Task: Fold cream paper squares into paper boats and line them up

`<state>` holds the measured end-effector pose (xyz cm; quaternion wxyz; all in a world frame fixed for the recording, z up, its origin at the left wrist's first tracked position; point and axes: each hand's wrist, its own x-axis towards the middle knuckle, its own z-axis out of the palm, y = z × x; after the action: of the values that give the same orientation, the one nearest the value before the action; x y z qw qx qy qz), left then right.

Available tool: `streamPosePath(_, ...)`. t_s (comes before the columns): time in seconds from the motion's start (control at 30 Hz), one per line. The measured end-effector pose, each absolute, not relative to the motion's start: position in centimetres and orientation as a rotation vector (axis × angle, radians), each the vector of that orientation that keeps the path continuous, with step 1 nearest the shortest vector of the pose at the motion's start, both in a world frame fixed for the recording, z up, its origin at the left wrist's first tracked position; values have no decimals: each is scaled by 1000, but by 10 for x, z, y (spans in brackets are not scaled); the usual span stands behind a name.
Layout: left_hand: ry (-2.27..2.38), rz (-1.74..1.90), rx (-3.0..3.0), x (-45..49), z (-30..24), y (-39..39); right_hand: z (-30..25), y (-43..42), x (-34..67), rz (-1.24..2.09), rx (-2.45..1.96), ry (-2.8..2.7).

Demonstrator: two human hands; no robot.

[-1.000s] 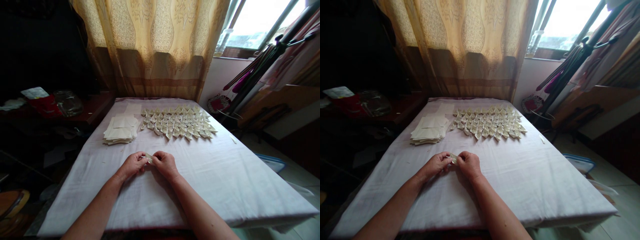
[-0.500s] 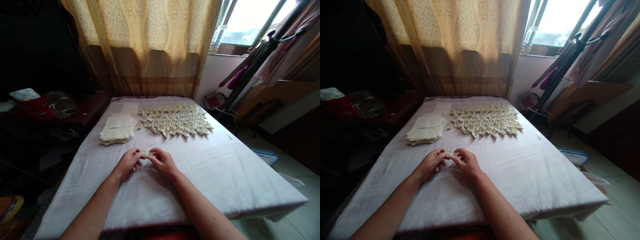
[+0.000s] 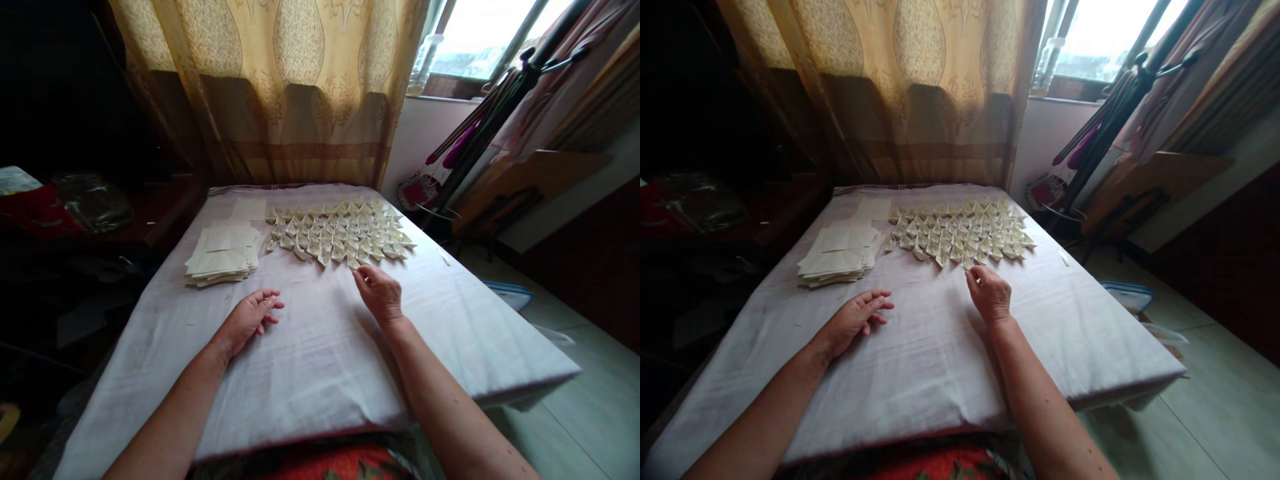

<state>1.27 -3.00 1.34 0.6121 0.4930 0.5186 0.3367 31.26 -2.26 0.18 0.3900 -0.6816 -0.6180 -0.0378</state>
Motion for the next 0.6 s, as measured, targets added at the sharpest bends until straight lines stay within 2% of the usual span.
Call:
streamPosePath(0.27, 1199, 792, 1129, 9, 17, -30, -6, -19, 322, -229, -1930, -1649)
streamPosePath(0.6, 1344, 823, 1354, -27, 37, -53, -8, -10, 317, -195, -1994, -1724)
